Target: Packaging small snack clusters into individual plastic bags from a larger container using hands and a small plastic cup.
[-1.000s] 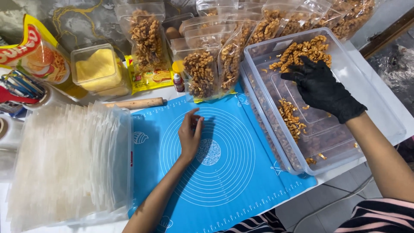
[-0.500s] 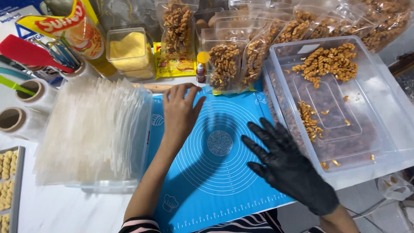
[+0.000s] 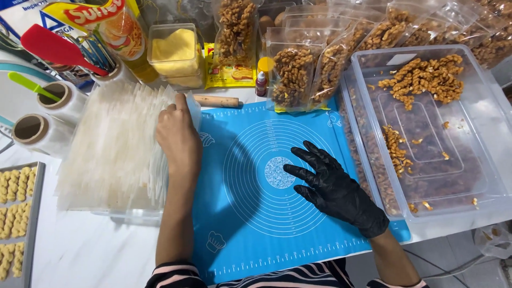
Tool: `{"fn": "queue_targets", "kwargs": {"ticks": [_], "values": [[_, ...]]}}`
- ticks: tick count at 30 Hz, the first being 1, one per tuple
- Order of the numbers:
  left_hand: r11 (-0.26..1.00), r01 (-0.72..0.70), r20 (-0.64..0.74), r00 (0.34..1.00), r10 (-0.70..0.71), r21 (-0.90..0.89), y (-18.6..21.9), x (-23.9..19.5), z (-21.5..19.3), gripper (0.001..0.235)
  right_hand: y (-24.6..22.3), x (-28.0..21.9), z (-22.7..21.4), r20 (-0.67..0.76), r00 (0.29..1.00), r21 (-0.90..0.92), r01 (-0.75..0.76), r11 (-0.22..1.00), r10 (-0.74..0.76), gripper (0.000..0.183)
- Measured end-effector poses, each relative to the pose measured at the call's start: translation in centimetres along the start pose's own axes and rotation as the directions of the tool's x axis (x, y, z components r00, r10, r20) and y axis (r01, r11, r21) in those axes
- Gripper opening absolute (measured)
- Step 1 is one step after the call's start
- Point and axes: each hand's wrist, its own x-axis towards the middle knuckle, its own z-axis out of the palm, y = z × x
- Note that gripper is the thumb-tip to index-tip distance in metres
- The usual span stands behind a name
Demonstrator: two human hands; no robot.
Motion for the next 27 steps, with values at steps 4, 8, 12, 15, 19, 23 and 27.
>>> {"fn": "queue_targets", "kwargs": {"ticks": [4, 8, 12, 15, 19, 23, 27], "values": [[0.995, -0.020, -0.039, 0.999, 0.017, -0.096, 1.8, -0.4, -5.0, 0.046, 1.1, -0.1, -0.3, -0.056, 0.998, 0.116, -0.011, 0.993, 0.018, 0.053], [0.942, -0.237, -0.270, 0.948, 0.170, -0.237, 4.6, -1.6, -7.7, 0.036, 1.8, 0.2, -0.7, -0.167, 0.977, 0.265, -0.083, 0.961, 0.130, 0.055], [0.776, -0.437, -0.313, 0.894, 0.321, -0.455, 7.5, -2.7, -7.7, 0.034, 2.3, 0.9, -0.6, -0.350, 0.919, 0.328, -0.061, 0.943, 0.181, 0.059], [0.548, -0.516, -0.246, 0.836, 0.491, -0.659, 9.1, -3.6, -4.9, 0.033, 2.1, 1.4, -0.8, -0.498, 0.835, 0.383, -0.030, 0.923, 0.234, 0.052], [0.297, -0.405, -0.139, 0.761, 0.634, -0.865, 10.6, -2.2, -7.1, 0.035, 1.9, 1.0, 0.1, -0.402, 0.767, 0.577, -0.213, 0.788, 0.501, 0.019], [0.212, -0.303, -0.052, 0.675, 0.736, -0.929, 11.2, -1.2, -6.9, 0.038, 0.3, 0.6, 0.4, -0.321, 0.719, 0.781, -0.167, 0.602, 0.616, 0.014], [0.248, -0.302, 0.001, 0.633, 0.774, -0.920, 11.2, -1.1, -5.6, 0.038, 1.5, -0.2, 0.2, -0.155, 0.791, 0.923, -0.099, 0.373, 0.592, 0.014]]}}
